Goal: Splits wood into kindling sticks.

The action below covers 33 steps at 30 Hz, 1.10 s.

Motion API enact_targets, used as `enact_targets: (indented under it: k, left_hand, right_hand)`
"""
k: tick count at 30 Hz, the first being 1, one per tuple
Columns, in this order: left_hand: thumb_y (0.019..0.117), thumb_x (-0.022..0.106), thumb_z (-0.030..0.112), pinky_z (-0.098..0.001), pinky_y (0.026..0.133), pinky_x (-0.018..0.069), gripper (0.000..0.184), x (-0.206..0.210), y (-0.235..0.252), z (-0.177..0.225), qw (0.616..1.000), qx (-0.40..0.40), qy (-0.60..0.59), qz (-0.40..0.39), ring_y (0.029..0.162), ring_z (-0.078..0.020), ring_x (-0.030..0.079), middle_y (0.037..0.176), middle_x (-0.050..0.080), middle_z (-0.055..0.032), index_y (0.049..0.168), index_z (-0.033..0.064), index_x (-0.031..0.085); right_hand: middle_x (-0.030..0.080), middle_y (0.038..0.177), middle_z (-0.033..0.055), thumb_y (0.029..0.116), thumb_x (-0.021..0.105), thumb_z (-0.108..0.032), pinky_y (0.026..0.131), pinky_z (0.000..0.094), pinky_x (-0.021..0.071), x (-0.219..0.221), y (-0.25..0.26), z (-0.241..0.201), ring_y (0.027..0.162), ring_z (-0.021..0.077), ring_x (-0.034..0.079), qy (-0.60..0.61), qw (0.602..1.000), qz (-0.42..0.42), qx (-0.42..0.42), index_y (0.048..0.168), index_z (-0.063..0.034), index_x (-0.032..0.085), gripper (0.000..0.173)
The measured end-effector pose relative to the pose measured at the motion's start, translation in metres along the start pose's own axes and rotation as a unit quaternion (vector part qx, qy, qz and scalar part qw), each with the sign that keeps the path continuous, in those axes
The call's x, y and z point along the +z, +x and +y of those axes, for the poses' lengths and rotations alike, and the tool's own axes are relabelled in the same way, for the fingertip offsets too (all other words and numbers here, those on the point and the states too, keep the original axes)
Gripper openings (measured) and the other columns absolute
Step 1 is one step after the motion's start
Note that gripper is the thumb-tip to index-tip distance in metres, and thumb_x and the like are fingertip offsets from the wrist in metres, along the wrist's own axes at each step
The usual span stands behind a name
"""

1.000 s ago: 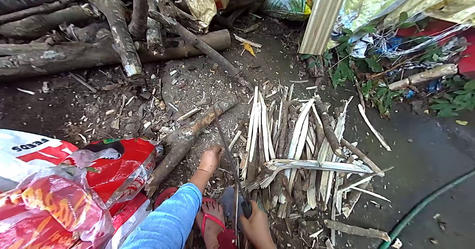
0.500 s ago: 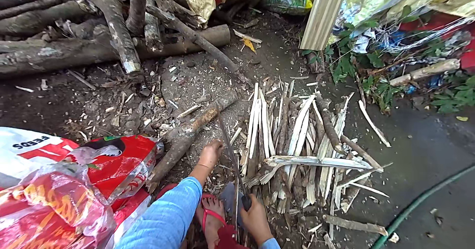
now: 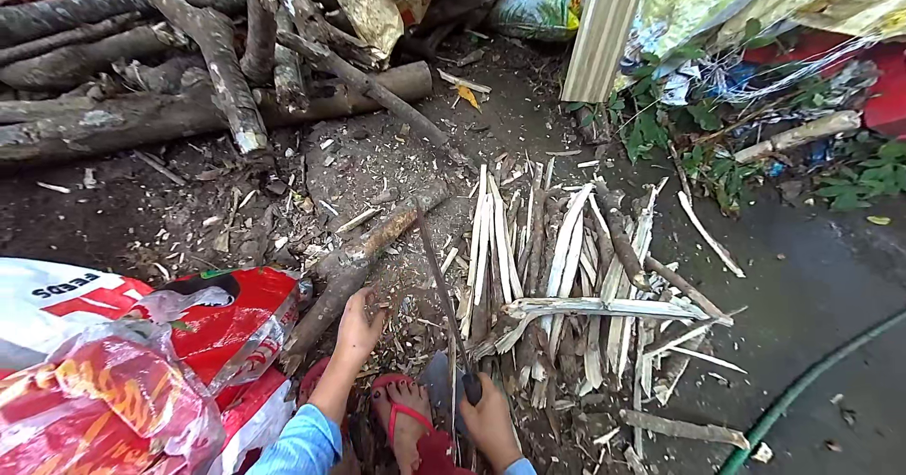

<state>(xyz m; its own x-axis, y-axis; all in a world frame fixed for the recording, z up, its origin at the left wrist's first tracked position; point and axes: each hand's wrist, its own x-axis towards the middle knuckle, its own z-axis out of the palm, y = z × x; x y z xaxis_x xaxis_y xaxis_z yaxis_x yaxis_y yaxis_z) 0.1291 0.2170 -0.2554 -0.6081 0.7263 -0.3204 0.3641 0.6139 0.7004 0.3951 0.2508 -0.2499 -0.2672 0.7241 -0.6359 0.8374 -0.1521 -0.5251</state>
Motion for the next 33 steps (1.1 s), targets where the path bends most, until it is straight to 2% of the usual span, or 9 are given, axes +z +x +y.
enact_targets:
  k: [3, 7, 9, 14, 20, 24, 28, 30, 33]
  left_hand:
    - [0.0948, 0.068, 0.004, -0.0443, 0.113, 0.0454, 0.056, -0.004, -0.011, -0.008, 1.000, -0.013, 0.007, -0.006, 0.133, -0.0365, 0.057, 0.144, 0.054, -0.0284, 0.145, -0.0079, 0.047]
    - [0.0950, 0.067, 0.002, -0.0438, 0.113, 0.0455, 0.055, 0.000, -0.016, -0.015, 0.999, -0.026, 0.012, -0.017, 0.132, -0.0358, 0.057, 0.145, 0.054, -0.0280, 0.145, -0.0077, 0.048]
    - [0.0956, 0.067, 0.003, -0.0431, 0.113, 0.0454, 0.054, 0.001, -0.015, -0.015, 0.999, -0.030, 0.010, -0.019, 0.133, -0.0353, 0.057, 0.145, 0.054, -0.0274, 0.145, -0.0072, 0.047]
    - [0.0983, 0.063, 0.004, -0.0432, 0.114, 0.0443, 0.050, 0.006, -0.010, -0.010, 0.997, -0.047, 0.017, -0.058, 0.134, -0.0343, 0.056, 0.144, 0.055, -0.0263, 0.145, -0.0070, 0.049]
    - [0.1046, 0.055, 0.011, -0.0452, 0.115, 0.0437, 0.034, 0.044, 0.019, 0.026, 0.980, 0.006, 0.082, -0.183, 0.131, -0.0343, 0.059, 0.137, 0.062, -0.0238, 0.133, -0.0045, 0.063]
    - [0.1042, 0.061, 0.029, -0.0536, 0.109, 0.0470, 0.051, 0.080, 0.040, 0.056, 0.965, -0.088, 0.104, -0.223, 0.124, -0.0365, 0.063, 0.130, 0.066, -0.0219, 0.144, -0.0015, 0.051]
    - [0.0986, 0.064, 0.018, -0.0589, 0.102, 0.0514, 0.058, 0.101, 0.048, 0.072, 0.950, -0.156, 0.152, -0.224, 0.123, -0.0413, 0.064, 0.132, 0.064, -0.0244, 0.151, 0.0048, 0.041]
    - [0.0982, 0.061, 0.014, -0.0572, 0.103, 0.0508, 0.053, 0.096, 0.048, 0.075, 0.956, -0.156, 0.117, -0.219, 0.124, -0.0391, 0.064, 0.131, 0.065, -0.0224, 0.148, 0.0047, 0.045]
    - [0.1015, 0.059, 0.010, -0.0488, 0.106, 0.0493, 0.036, 0.068, 0.040, 0.082, 0.982, -0.075, 0.023, -0.170, 0.120, -0.0337, 0.065, 0.128, 0.066, -0.0227, 0.135, -0.0034, 0.058]
  right_hand:
    - [0.071, 0.091, 0.0276, 0.0840, 0.075, -0.011, 0.081, 0.0601, 0.0559, 0.013, -0.007, 0.001, 0.085, 0.0431, 0.072, 0.030, 0.997, 0.061, -0.043, 0.120, 0.0116, 0.064, 0.044]
    - [0.071, 0.117, 0.0244, 0.0947, 0.068, -0.021, 0.100, 0.0565, 0.0524, 0.025, 0.012, 0.009, 0.112, 0.0395, 0.069, -0.078, 0.989, -0.094, 0.081, 0.139, 0.0002, 0.057, 0.050]
    - [0.071, 0.119, 0.0238, 0.0942, 0.068, -0.023, 0.100, 0.0572, 0.0519, 0.032, 0.017, 0.020, 0.114, 0.0393, 0.069, -0.094, 0.983, -0.119, 0.102, 0.140, -0.0011, 0.056, 0.052]
    - [0.072, 0.111, 0.0247, 0.0904, 0.072, -0.019, 0.096, 0.0573, 0.0529, 0.024, 0.012, 0.029, 0.107, 0.0390, 0.070, -0.047, 0.990, -0.109, 0.079, 0.132, 0.0018, 0.061, 0.048]
    - [0.072, 0.099, 0.0239, 0.0846, 0.075, -0.011, 0.087, 0.0553, 0.0556, 0.006, 0.002, 0.030, 0.092, 0.0358, 0.071, 0.073, 0.996, -0.043, 0.042, 0.127, 0.0066, 0.063, 0.047]
    - [0.069, 0.085, 0.0186, 0.0816, 0.073, -0.006, 0.069, 0.0459, 0.0587, -0.003, 0.000, 0.026, 0.067, 0.0258, 0.068, 0.152, 0.987, 0.000, 0.047, 0.125, 0.0089, 0.060, 0.048]
    - [0.067, 0.079, 0.0139, 0.0789, 0.072, -0.004, 0.063, 0.0397, 0.0577, -0.008, -0.002, 0.021, 0.060, 0.0196, 0.064, 0.196, 0.979, 0.020, 0.051, 0.122, 0.0086, 0.061, 0.046]
    - [0.068, 0.081, 0.0142, 0.0793, 0.072, -0.004, 0.063, 0.0391, 0.0578, -0.011, -0.004, 0.021, 0.060, 0.0193, 0.065, 0.199, 0.978, 0.020, 0.055, 0.123, 0.0087, 0.060, 0.047]
    - [0.068, 0.083, 0.0168, 0.0788, 0.072, -0.005, 0.065, 0.0417, 0.0583, -0.015, -0.010, 0.020, 0.063, 0.0217, 0.066, 0.185, 0.982, 0.016, 0.044, 0.123, 0.0102, 0.061, 0.048]
